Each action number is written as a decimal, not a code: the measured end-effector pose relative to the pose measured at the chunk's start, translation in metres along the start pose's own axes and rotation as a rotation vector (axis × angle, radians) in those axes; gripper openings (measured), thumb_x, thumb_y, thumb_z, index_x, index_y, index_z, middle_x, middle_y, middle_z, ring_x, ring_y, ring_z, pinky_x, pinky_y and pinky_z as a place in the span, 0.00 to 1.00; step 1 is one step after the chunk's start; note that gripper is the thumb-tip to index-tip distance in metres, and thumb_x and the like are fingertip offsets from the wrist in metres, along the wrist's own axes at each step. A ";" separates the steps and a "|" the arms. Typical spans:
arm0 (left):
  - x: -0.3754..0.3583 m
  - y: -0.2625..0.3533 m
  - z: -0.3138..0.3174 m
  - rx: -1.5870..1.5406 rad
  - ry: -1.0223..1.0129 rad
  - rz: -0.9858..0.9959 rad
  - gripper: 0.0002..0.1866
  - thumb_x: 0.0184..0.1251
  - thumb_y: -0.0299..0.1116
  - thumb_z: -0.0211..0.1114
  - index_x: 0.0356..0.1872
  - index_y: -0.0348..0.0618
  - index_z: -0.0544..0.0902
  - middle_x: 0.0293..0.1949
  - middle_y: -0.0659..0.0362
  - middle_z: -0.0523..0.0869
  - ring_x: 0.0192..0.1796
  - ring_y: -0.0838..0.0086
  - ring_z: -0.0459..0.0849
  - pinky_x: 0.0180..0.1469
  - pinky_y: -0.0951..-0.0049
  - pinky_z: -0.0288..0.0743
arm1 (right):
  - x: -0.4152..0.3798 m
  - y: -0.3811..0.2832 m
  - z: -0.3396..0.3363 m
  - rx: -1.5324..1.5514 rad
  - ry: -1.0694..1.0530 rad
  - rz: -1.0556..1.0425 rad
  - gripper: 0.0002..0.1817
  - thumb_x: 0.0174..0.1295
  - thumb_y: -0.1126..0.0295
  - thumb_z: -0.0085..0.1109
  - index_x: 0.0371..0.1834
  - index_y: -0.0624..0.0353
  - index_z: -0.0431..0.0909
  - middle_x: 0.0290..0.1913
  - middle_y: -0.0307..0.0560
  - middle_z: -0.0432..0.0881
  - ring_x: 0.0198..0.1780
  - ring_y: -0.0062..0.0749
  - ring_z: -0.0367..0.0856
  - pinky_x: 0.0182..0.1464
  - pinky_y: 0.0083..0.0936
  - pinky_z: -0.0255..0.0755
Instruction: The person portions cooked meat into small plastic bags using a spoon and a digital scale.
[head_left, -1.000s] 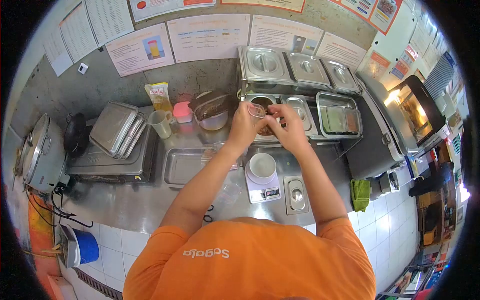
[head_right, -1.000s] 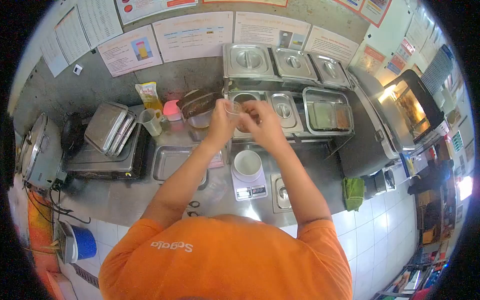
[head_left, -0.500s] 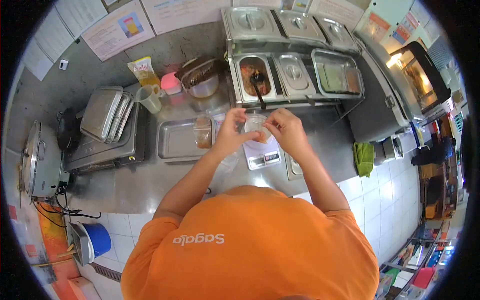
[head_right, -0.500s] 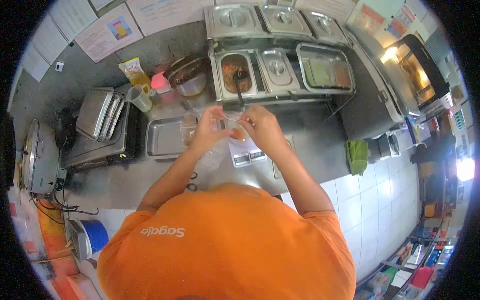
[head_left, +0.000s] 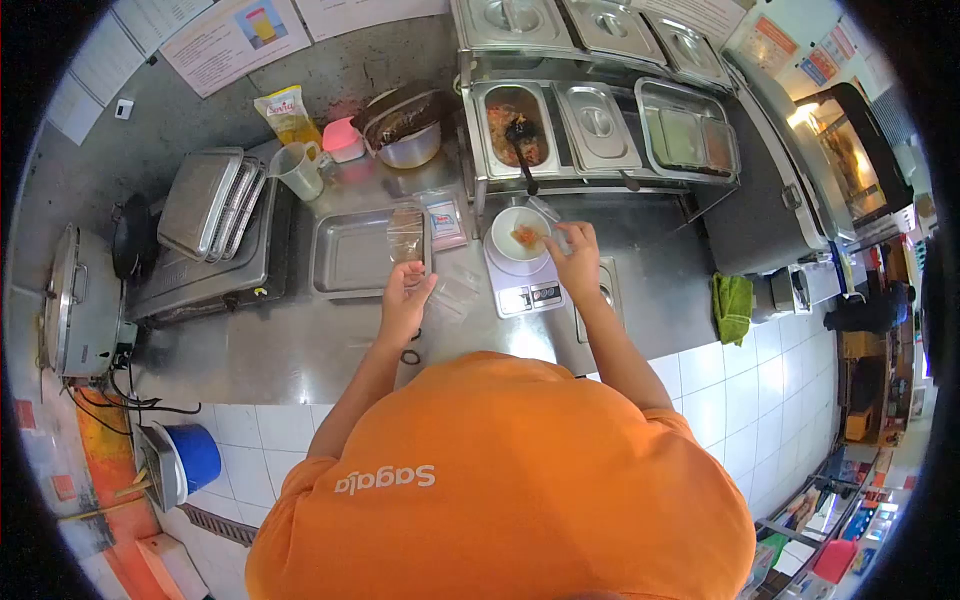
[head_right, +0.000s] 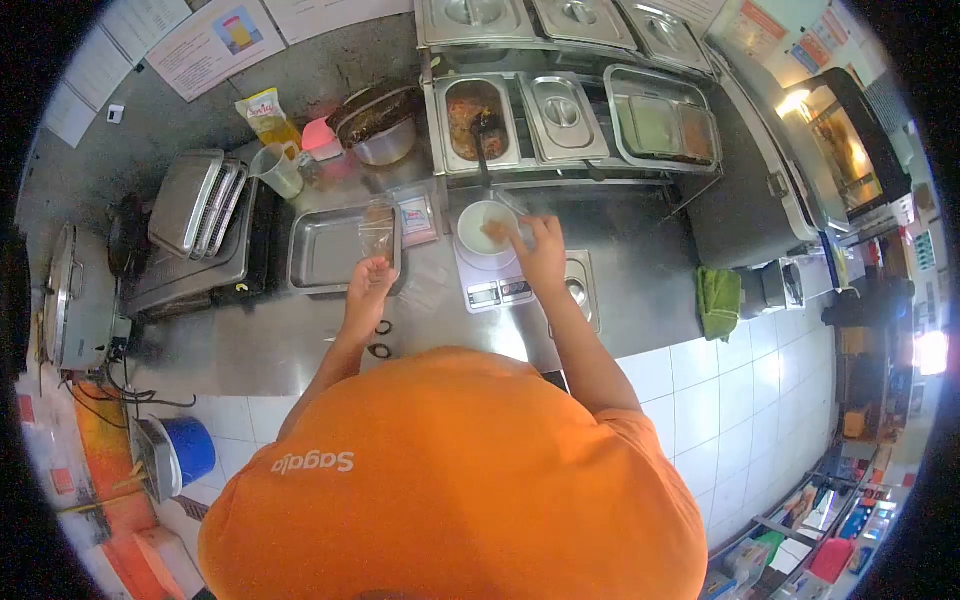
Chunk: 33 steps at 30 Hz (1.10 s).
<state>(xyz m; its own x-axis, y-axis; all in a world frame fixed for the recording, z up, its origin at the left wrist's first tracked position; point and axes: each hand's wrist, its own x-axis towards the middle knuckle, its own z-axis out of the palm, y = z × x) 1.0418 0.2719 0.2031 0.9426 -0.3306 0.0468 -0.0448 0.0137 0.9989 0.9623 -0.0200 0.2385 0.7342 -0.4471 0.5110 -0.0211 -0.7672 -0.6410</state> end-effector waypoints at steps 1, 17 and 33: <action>-0.004 -0.002 -0.001 0.002 0.008 -0.007 0.20 0.60 0.37 0.69 0.50 0.41 0.73 0.46 0.60 0.77 0.49 0.76 0.74 0.45 0.76 0.69 | -0.003 0.001 -0.002 0.009 0.028 0.016 0.17 0.48 0.72 0.70 0.43 0.60 0.79 0.39 0.48 0.77 0.36 0.38 0.76 0.39 0.29 0.73; -0.001 0.025 0.016 0.011 -0.045 0.003 0.19 0.61 0.38 0.68 0.50 0.41 0.75 0.40 0.62 0.76 0.42 0.81 0.71 0.42 0.80 0.66 | 0.022 0.038 0.032 -0.021 -0.165 0.324 0.18 0.48 0.60 0.72 0.36 0.62 0.82 0.34 0.49 0.79 0.36 0.35 0.79 0.39 0.26 0.72; 0.002 0.097 0.046 -0.293 -0.204 -0.099 0.10 0.69 0.30 0.59 0.46 0.36 0.80 0.40 0.62 0.83 0.44 0.80 0.78 0.51 0.79 0.70 | -0.004 -0.105 0.000 0.931 -0.522 0.418 0.05 0.60 0.77 0.61 0.38 0.65 0.77 0.33 0.38 0.82 0.35 0.17 0.78 0.39 0.15 0.71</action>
<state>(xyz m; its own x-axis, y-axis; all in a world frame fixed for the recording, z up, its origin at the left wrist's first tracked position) 1.0236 0.2291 0.3001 0.8510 -0.5247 -0.0223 0.1684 0.2324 0.9579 0.9620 0.0621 0.3034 0.9846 -0.1749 -0.0019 0.0213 0.1311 -0.9911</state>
